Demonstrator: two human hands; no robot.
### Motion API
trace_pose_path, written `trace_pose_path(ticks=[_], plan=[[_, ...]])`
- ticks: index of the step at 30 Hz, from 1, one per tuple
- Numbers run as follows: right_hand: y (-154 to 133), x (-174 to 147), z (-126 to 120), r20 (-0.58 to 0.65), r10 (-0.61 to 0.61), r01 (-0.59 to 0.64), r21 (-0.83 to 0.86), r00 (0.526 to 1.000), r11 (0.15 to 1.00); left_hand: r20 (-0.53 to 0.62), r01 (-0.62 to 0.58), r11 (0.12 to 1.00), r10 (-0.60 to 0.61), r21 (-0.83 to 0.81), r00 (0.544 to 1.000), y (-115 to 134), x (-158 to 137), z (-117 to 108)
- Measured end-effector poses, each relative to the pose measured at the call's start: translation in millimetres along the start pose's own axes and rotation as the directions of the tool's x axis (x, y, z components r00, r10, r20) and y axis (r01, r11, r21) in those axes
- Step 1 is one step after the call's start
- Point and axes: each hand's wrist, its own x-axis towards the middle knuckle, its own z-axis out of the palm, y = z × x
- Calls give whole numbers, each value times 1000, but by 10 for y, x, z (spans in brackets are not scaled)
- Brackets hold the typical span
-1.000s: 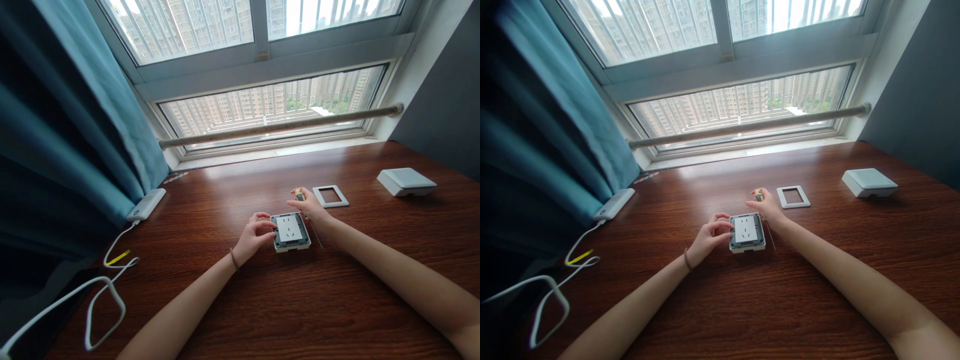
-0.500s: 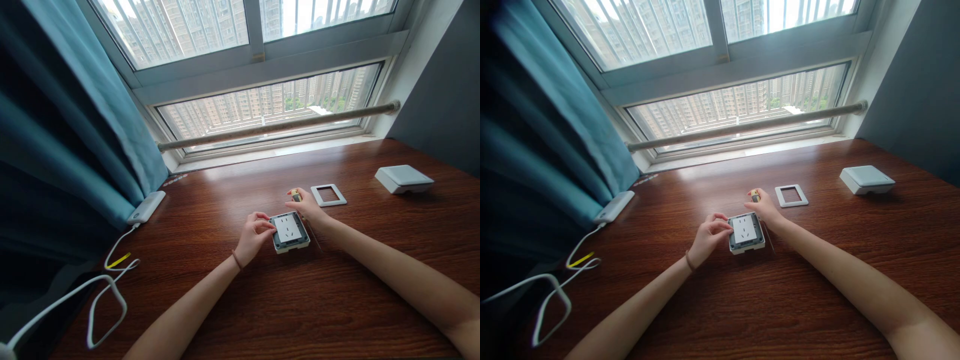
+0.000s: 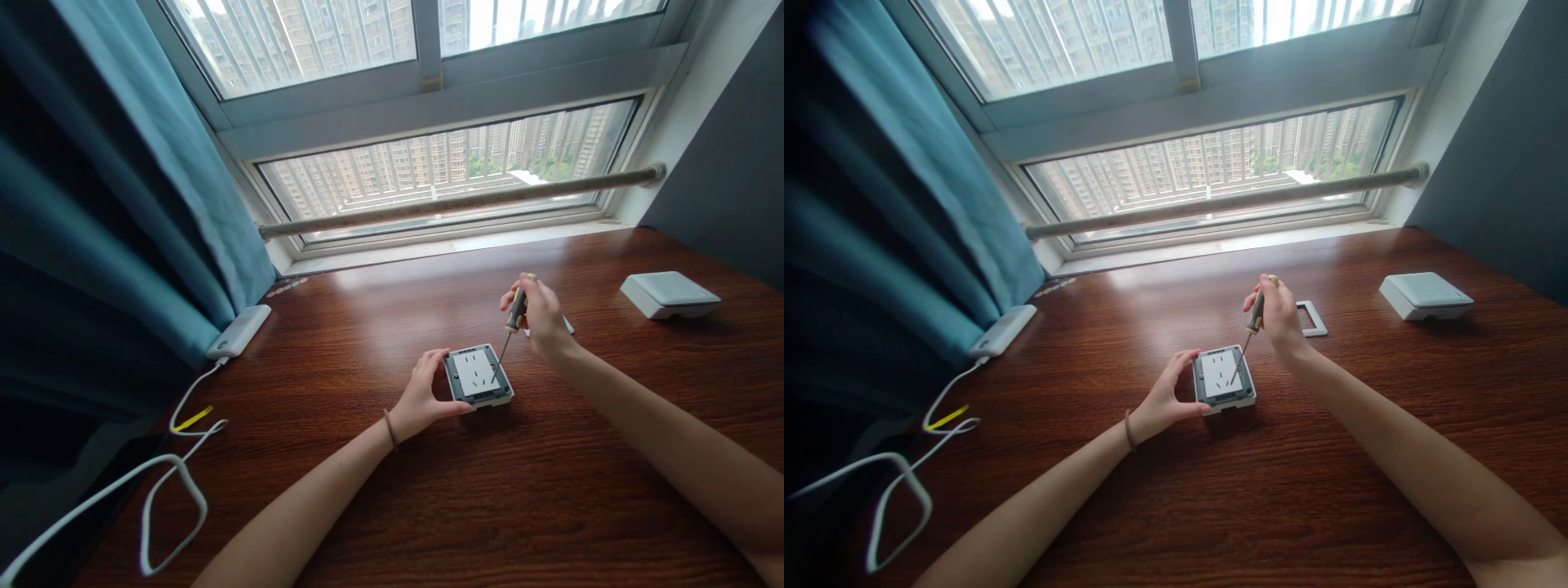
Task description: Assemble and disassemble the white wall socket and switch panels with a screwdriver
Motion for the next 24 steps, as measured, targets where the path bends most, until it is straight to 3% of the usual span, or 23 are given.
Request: trace_pose_path(ticks=[5,8,13,24], plan=[[-161,-179,73,260,-133,154,-62,957,986,27,2,999,-4,48,1000,16,-7,-11],[-197,-278,106,349,-188,253,-152,918,956,35,4,997,-7,80,999,33,-12,-19],[-169,-342,120,399,-219,325,-219,890,920,35,2,996,-5,84,999,55,-14,-26],[-148,-362,113,420,-217,333,-226,881,915,30,3,998,-5,68,1000,46,-16,-20]])
